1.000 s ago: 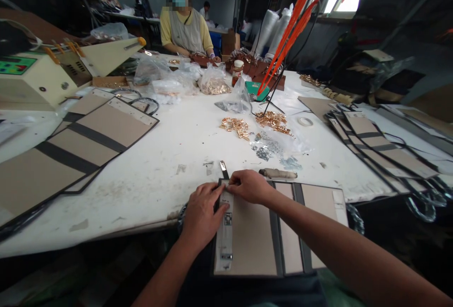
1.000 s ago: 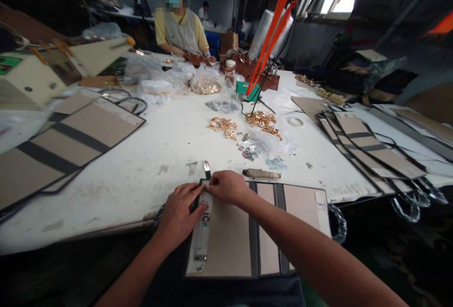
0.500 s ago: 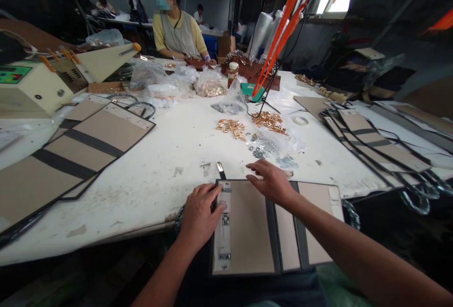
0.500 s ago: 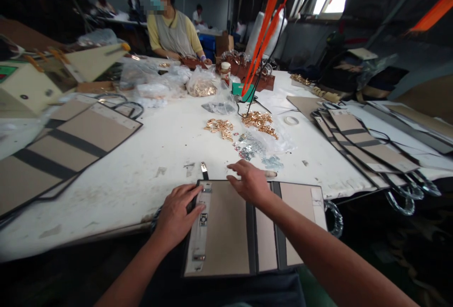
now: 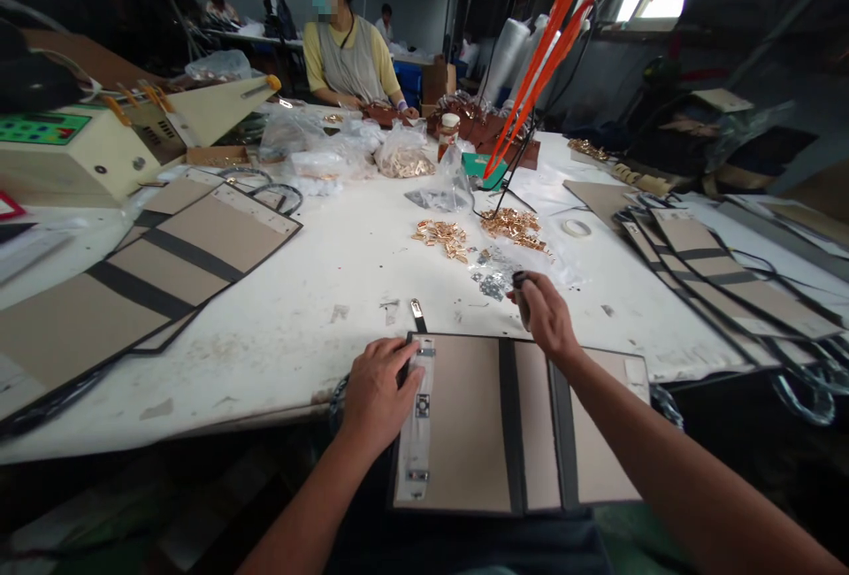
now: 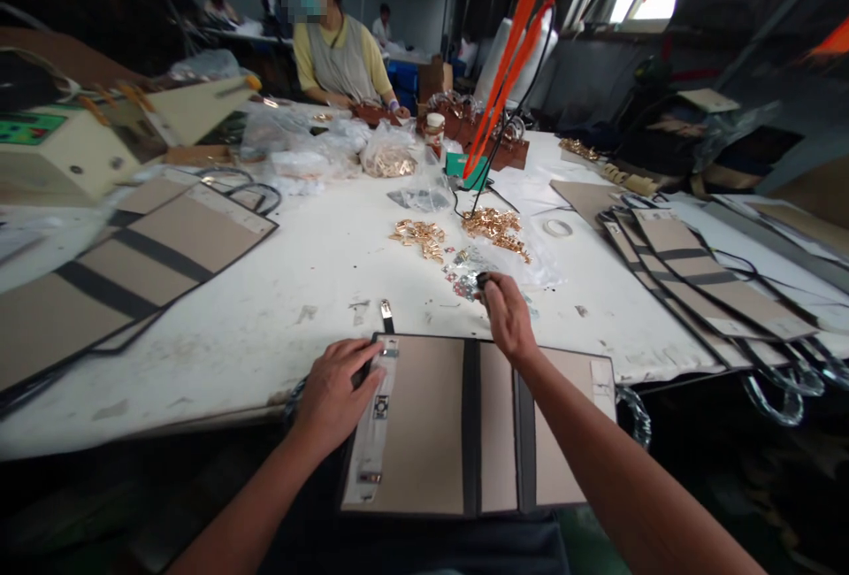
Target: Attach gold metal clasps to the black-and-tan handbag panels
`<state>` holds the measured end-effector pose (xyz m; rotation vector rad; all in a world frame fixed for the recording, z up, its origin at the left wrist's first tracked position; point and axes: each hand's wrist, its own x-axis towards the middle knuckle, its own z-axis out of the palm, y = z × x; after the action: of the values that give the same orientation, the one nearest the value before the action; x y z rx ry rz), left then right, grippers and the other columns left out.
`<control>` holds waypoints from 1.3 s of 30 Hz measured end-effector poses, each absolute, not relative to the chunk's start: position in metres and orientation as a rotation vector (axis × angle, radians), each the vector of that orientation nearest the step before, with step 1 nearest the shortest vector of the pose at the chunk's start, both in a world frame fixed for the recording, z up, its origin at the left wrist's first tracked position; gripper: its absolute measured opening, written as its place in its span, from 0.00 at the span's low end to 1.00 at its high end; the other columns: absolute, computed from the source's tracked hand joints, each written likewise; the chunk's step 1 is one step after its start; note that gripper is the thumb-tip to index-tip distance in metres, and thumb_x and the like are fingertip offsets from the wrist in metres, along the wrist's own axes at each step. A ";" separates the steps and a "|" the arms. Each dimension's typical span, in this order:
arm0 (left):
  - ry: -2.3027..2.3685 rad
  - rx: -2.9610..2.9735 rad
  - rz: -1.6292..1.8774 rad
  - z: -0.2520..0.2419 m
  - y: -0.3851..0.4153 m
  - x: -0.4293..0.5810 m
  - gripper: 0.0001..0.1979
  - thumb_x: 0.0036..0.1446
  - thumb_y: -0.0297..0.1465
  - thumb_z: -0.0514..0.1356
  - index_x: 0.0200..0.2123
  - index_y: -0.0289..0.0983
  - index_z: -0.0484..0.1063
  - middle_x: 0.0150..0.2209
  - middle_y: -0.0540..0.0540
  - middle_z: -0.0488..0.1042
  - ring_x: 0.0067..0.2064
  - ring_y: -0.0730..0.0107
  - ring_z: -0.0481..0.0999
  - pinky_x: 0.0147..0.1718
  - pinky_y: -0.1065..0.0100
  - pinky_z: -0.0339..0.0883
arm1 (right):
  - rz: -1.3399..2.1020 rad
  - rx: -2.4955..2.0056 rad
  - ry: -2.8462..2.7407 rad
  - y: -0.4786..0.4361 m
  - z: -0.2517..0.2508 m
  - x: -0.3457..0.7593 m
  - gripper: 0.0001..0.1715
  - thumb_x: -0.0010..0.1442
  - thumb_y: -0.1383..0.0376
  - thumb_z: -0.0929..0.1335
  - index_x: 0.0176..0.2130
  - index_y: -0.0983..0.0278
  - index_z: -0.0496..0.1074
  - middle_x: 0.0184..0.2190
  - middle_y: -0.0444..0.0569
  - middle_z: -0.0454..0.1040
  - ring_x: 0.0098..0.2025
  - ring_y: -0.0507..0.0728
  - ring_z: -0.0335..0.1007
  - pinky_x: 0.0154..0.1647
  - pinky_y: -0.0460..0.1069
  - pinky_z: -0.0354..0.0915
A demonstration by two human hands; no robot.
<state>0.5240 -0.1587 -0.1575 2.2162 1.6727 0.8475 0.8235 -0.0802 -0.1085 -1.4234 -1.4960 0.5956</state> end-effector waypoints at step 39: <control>1.516 1.635 0.341 -0.118 -0.078 0.518 0.12 0.50 0.35 0.70 0.21 0.37 0.73 0.17 0.55 0.67 0.22 0.73 0.68 0.24 0.69 0.54 | 1.198 -0.784 -1.355 -0.110 -0.106 0.682 0.26 0.68 0.54 0.69 0.23 0.61 0.64 0.16 0.39 0.63 0.19 0.50 0.55 0.25 0.48 0.55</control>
<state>0.5184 -0.0782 -0.1175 1.6351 1.5158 0.3406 0.6818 -0.1097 -0.1058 -0.7839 -1.3549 1.1977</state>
